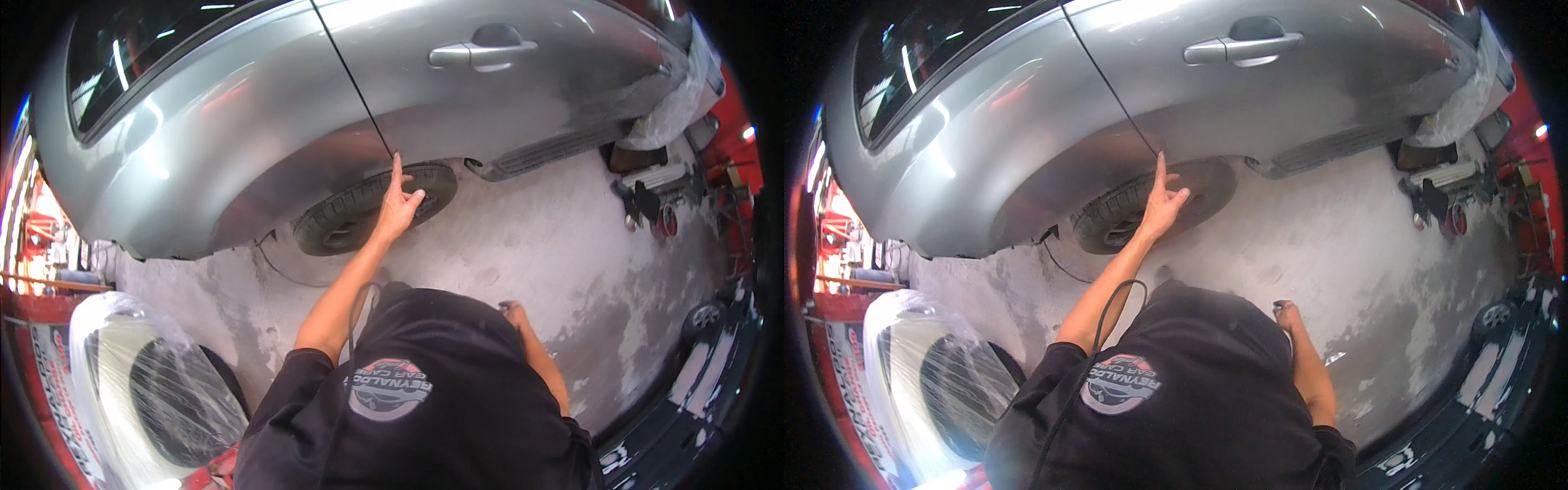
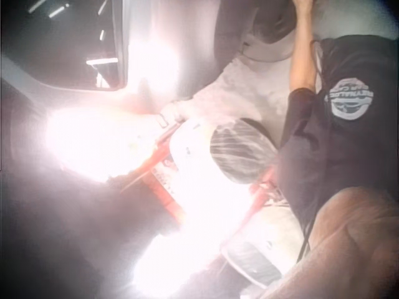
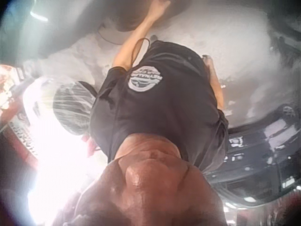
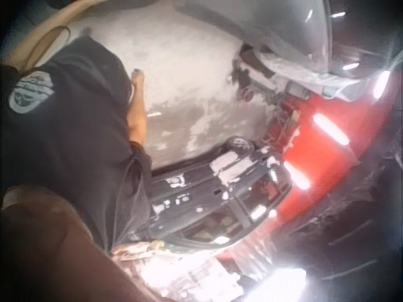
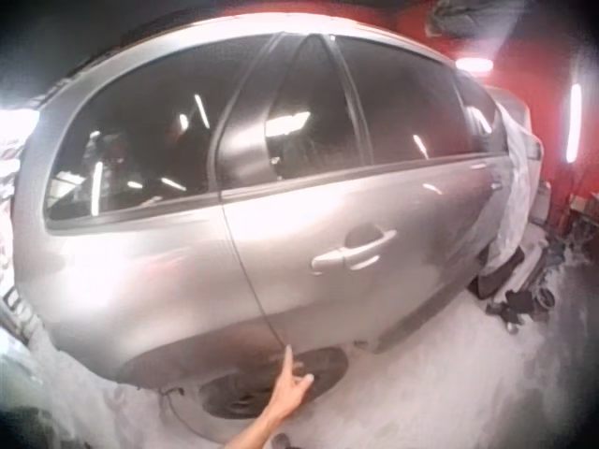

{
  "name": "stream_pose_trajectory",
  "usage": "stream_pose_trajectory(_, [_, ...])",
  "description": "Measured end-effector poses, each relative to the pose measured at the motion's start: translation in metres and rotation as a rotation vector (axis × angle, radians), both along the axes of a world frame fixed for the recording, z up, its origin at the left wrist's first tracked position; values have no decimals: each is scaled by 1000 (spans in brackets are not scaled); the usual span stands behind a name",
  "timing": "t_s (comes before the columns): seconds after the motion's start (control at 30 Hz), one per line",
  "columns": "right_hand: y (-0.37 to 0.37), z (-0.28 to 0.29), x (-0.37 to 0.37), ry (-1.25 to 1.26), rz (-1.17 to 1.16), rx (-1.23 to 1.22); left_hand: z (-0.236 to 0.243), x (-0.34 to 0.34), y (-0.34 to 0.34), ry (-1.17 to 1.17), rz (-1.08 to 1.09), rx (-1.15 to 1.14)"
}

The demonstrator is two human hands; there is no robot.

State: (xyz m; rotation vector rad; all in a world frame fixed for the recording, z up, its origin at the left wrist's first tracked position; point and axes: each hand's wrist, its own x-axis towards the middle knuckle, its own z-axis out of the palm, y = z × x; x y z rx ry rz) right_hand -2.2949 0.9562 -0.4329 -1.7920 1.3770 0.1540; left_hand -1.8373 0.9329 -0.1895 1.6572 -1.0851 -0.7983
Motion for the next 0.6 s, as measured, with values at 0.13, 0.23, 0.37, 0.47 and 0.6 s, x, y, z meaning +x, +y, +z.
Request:
stream_pose_trajectory(0.13, [-14, -20, -6, -180, -80, 80, -19, -7, -5, 111, 93, -39])
stream_pose_trajectory(0.23, [-17, 18, 0, -176, -76, 26, -47, -7, 1, 108, 102, -29])
stream_pose_trajectory(0.37, [-29, 51, -2, -64, -27, 7, -62, -2, 2, 455, 202, 70])
stream_pose_trajectory(0.47, [-34, 51, -18, -22, 58, 6, -75, 7, 6, 535, 230, 132])
stream_pose_trajectory(0.6, [-35, 42, -31, -27, 82, 17, -69, 4, 3, 570, 177, 66])
